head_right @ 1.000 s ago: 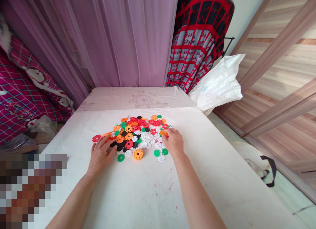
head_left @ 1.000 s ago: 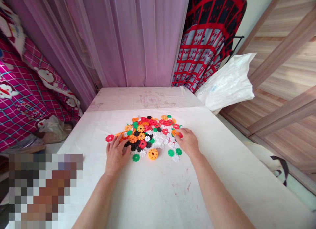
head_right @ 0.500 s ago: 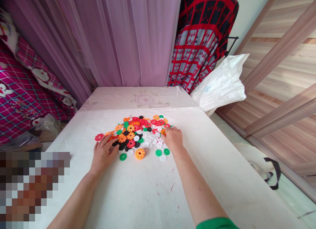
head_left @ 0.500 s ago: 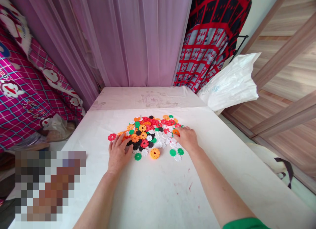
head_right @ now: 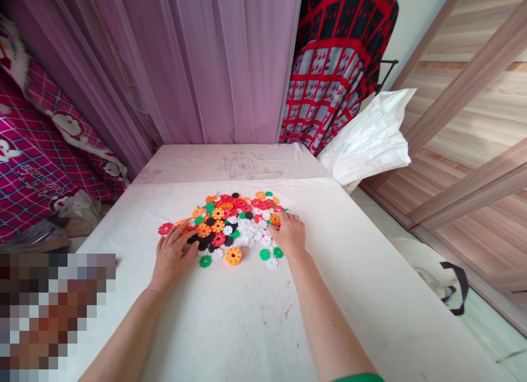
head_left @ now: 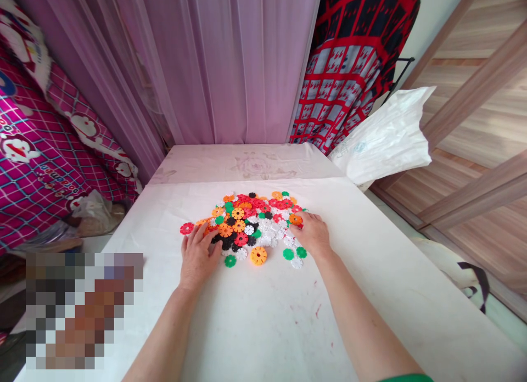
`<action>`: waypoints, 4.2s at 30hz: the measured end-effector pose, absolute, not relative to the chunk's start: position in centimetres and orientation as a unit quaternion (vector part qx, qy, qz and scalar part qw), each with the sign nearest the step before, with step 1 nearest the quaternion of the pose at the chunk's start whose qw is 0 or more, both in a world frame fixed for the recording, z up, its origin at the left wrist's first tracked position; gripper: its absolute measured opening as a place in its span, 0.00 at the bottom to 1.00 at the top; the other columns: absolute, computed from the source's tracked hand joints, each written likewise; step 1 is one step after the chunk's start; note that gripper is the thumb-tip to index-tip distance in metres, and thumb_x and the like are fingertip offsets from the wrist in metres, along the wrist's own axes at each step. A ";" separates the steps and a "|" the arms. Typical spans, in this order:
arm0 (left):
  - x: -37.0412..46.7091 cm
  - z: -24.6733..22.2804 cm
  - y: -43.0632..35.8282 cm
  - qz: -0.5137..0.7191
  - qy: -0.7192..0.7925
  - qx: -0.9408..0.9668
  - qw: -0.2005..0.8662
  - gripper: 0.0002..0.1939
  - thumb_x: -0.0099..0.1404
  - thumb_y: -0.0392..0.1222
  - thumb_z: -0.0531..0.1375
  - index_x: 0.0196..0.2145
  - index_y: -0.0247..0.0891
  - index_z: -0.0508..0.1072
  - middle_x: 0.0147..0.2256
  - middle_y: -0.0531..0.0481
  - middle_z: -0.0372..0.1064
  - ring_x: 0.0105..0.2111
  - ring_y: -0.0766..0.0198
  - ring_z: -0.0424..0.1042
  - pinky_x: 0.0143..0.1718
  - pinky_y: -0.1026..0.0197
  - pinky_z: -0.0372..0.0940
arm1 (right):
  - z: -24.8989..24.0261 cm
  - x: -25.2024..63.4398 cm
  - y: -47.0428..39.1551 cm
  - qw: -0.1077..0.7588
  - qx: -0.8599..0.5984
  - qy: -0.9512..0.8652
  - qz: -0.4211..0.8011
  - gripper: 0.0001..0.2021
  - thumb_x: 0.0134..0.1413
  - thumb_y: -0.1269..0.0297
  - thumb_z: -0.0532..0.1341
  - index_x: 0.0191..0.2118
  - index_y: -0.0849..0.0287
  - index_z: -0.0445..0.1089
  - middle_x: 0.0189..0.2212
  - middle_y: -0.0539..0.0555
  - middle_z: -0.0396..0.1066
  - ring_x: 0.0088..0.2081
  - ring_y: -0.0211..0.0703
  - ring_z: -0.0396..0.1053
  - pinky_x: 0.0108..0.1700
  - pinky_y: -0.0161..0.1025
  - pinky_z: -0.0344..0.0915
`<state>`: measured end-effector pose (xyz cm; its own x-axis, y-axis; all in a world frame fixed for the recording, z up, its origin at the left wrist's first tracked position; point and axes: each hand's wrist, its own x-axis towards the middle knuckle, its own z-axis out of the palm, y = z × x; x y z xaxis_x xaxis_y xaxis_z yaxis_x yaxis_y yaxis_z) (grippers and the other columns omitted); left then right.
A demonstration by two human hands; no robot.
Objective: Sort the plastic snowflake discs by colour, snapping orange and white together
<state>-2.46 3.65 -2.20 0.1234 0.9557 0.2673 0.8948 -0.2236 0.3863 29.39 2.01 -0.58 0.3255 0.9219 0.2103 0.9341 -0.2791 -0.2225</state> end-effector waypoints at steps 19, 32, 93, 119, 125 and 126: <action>-2.4 -2.1 3.5 0.237 0.618 0.746 0.072 0.19 0.68 0.49 0.54 0.52 0.48 0.76 0.64 0.47 0.62 0.66 0.47 0.56 0.67 0.38 0.48 | 0.8 20.6 -3.9 0.338 -0.632 -0.689 0.111 0.23 0.45 0.70 0.64 0.51 0.54 0.68 0.43 0.54 0.75 0.47 0.51 0.71 0.51 0.49 0.67; -2.2 -1.7 3.4 0.229 0.619 0.748 0.071 0.19 0.68 0.49 0.54 0.52 0.47 0.77 0.64 0.47 0.63 0.66 0.47 0.56 0.66 0.38 0.50 | 0.2 19.9 -3.4 0.309 -0.619 -0.716 0.089 0.23 0.45 0.71 0.63 0.50 0.53 0.68 0.42 0.55 0.74 0.47 0.52 0.70 0.50 0.49 0.66; -1.9 -0.6 3.2 0.432 0.622 0.594 0.270 0.17 0.59 0.58 0.59 0.34 0.42 0.70 0.28 0.53 0.72 0.26 0.64 0.70 0.29 0.61 0.64 | -0.2 20.7 -3.3 0.439 -0.569 -0.695 0.012 0.16 0.49 0.68 0.63 0.45 0.53 0.67 0.42 0.54 0.77 0.44 0.49 0.73 0.48 0.47 0.70; -4.6 -1.3 4.7 0.228 0.685 0.691 0.035 0.21 0.69 0.49 0.54 0.55 0.42 0.74 0.58 0.42 0.70 0.58 0.45 0.66 0.58 0.43 0.59 | -2.0 21.9 -3.7 0.441 -0.581 -0.682 0.045 0.05 0.60 0.65 0.58 0.40 0.54 0.71 0.42 0.55 0.78 0.44 0.48 0.75 0.48 0.46 0.71; -4.3 -1.2 5.1 0.206 0.691 0.692 0.036 0.25 0.70 0.52 0.51 0.60 0.42 0.69 0.62 0.42 0.66 0.63 0.46 0.60 0.60 0.43 0.55 | -2.9 22.2 -3.3 0.453 -0.589 -0.667 0.049 0.07 0.60 0.65 0.57 0.36 0.53 0.72 0.40 0.55 0.79 0.42 0.47 0.76 0.46 0.45 0.72; -4.2 -1.2 5.3 0.205 0.694 0.690 0.036 0.26 0.70 0.53 0.51 0.60 0.41 0.68 0.62 0.42 0.65 0.63 0.46 0.59 0.61 0.42 0.54 | -2.9 22.2 -3.3 0.456 -0.589 -0.665 0.049 0.07 0.60 0.66 0.57 0.35 0.53 0.72 0.40 0.55 0.79 0.42 0.47 0.76 0.46 0.45 0.72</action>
<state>-4.24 5.30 -1.16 -0.0462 0.9712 0.2337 0.9421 -0.0354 0.3335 22.20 -3.27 -2.88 0.1107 0.8285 0.5489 0.7394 0.3004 -0.6025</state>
